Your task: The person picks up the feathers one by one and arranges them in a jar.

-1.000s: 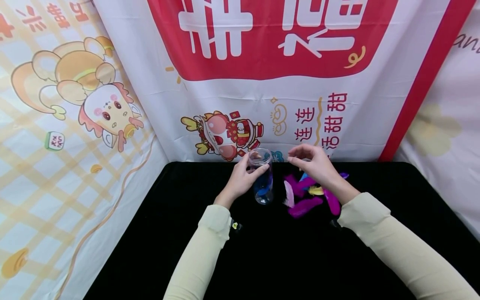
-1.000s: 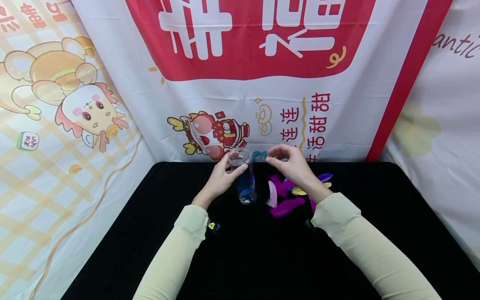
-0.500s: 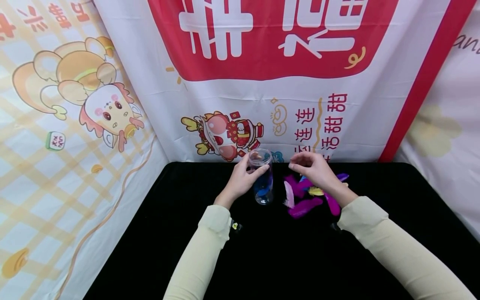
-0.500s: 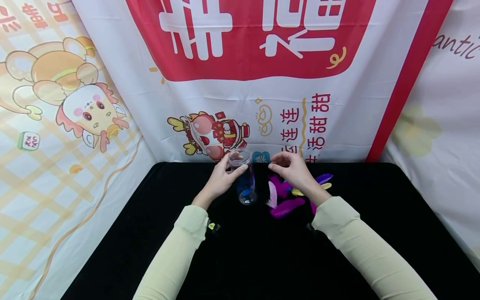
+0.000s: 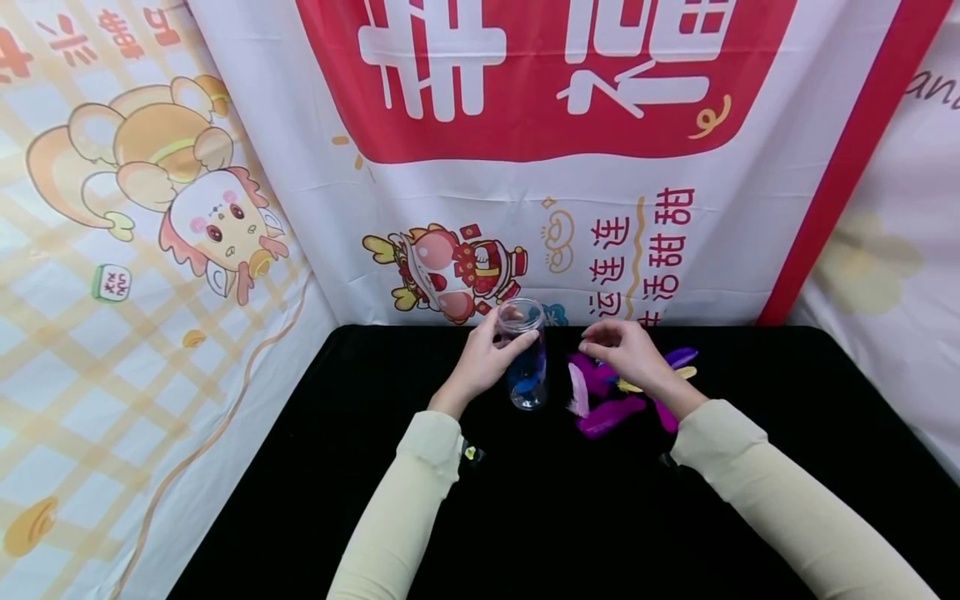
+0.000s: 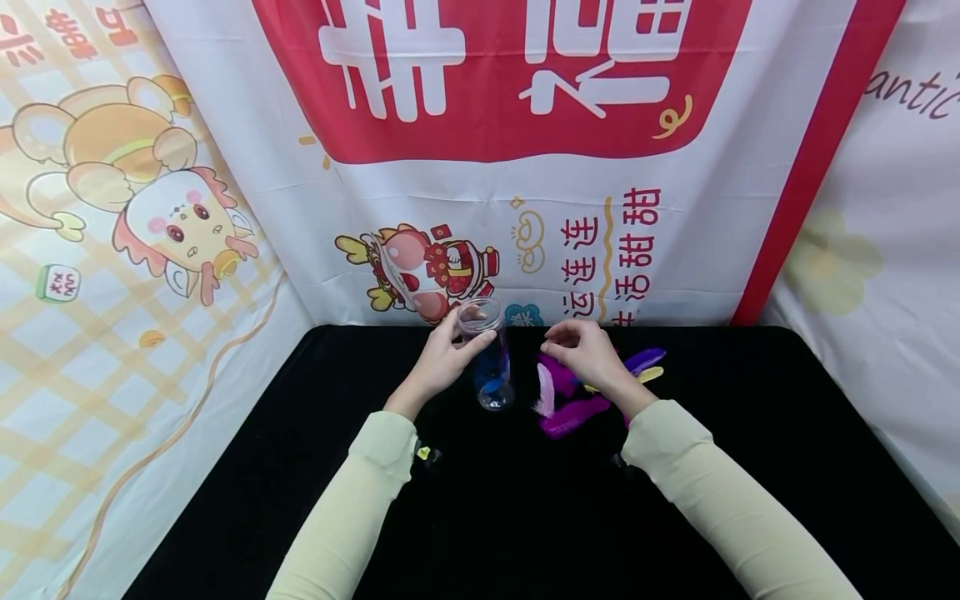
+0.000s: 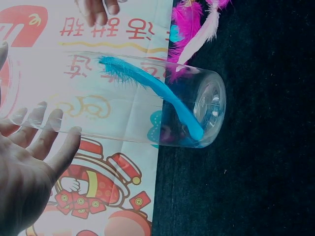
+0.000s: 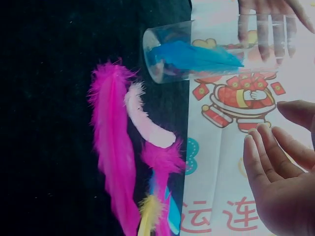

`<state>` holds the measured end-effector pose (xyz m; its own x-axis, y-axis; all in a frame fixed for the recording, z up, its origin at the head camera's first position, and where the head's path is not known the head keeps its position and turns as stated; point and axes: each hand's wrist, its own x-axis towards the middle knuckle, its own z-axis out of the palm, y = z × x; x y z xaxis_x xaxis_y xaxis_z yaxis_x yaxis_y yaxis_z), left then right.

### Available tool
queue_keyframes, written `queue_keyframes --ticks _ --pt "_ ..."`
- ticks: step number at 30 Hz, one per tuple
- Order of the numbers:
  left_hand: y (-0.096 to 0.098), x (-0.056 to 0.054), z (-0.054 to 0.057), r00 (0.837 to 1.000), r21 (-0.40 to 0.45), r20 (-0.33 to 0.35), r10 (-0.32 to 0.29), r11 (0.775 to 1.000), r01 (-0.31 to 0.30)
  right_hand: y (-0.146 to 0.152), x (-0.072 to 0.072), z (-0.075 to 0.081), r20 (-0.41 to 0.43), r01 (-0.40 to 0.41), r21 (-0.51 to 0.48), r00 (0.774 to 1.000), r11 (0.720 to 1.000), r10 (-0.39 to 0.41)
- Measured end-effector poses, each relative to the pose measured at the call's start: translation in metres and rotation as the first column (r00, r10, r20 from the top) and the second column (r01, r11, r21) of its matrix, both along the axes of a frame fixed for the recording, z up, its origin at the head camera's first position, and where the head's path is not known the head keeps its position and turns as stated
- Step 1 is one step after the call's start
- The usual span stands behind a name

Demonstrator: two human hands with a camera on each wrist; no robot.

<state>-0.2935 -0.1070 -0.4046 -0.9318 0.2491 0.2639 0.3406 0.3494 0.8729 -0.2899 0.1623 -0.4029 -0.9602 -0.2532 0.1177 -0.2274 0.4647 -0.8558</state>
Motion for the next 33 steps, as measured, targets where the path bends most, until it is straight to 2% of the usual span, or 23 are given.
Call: queue_keyframes --ticks 26,33 --pt "0.0 -0.001 0.0 1.0 0.017 -0.021 -0.017 1.0 0.018 0.0 -0.008 -0.036 -0.036 -0.008 0.157 0.999 0.988 0.014" --pt "0.0 0.0 -0.001 1.0 0.014 -0.011 -0.012 1.0 0.012 0.0 -0.007 -0.042 0.022 -0.004 0.194 1.0 0.981 0.0"
